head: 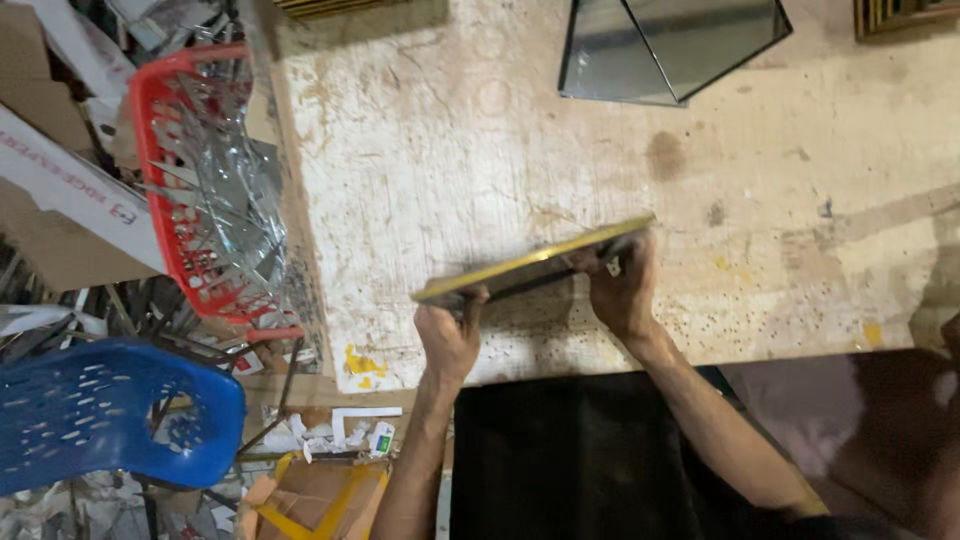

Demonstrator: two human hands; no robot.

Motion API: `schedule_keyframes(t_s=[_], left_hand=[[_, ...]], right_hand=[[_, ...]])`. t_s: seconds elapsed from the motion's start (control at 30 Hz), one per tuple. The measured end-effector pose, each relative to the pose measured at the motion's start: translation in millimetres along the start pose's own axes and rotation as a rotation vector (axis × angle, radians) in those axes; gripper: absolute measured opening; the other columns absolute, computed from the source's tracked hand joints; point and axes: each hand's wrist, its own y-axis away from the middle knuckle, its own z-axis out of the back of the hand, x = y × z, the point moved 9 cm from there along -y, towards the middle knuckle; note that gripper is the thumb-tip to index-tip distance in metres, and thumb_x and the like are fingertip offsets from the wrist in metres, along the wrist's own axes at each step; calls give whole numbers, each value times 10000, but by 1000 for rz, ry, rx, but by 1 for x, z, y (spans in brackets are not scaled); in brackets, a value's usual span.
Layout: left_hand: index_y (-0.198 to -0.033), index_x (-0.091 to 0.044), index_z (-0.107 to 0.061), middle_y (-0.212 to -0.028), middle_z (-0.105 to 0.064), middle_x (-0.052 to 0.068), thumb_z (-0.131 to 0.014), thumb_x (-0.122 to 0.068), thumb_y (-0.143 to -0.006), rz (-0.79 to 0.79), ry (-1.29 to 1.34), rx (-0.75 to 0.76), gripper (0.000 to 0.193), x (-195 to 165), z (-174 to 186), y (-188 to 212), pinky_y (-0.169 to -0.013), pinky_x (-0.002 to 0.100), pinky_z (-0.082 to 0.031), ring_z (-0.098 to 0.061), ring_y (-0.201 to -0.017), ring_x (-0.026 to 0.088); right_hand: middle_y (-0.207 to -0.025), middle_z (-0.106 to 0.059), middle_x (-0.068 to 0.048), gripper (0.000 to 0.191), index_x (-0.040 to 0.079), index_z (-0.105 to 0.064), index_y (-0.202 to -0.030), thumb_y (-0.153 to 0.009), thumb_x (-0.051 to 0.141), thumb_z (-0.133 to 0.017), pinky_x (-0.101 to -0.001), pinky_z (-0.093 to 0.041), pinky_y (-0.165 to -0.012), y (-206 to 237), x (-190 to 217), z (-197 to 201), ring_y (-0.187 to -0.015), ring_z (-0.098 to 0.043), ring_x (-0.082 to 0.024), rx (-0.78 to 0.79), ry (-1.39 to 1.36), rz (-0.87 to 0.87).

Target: The person assembles small square picture frames by placing glass panes into black frames and stacking the completed units. They repeatedly pick up a frame, insert a glass pane, and place the finished frame onto a growing stack on the workbench.

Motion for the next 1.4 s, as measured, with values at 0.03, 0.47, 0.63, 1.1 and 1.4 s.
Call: schedule_keyframes(t_s=[0.03, 0.47, 0.63, 1.1, 1.4], left_hand=[[-1003, -48, -628, -899, -728, 111, -762, -215, -969, 16, -29, -4, 216, 1, 0, 1, -651, 366, -525, -703, -748, 240], [-1383, 123, -480, -1258, -563, 327, -652, -294, -1013, 317, -223, 57, 583, 39, 20, -22, -976, 482, -462, -575, -1144, 468], [-1351, 29, -553, -1163, -596, 242, -639, -318, -983, 502, -308, 132, 513, 59, 32, -33, -884, 458, -506, -622, -1027, 402], [-1585, -108, -353, -1444, -562, 146, -626, -552, -992, 431, 354, -75, 789, 100, 211, -315, -1064, 472, -517, -593, -1291, 323], [-1556, -50, -339, -1425, -595, 127, -650, -468, -1016, 607, -188, 431, 750, 132, 141, -417, -1066, 445, -513, -620, -1279, 282]], right_hand=[[-1099, -531, -119, 405, 23, -463, -1184, -916, -170, -697, -322, -546, -760, 1, 1, -1, -932, -611, -227, -4, -54, -26], [-1068, -634, -167, 745, 73, -567, -1399, -741, 191, -896, -410, -544, -795, -61, 32, -34, -924, -626, -286, 319, 266, -377], [-1240, -516, -235, 805, 15, -448, -1488, -823, 259, -831, -391, -535, -842, -69, 34, -61, -1021, -577, -315, 468, 307, -446], [-1736, -235, -230, 847, -1, -194, -1660, -1106, 618, -360, -476, -287, -1314, -275, 76, -109, -1621, -250, -338, 339, -255, -165], [-1639, -463, -216, 955, 40, -363, -1628, -987, 746, -305, -513, -253, -1267, -308, 96, -173, -1561, -354, -347, 377, -410, -394]])
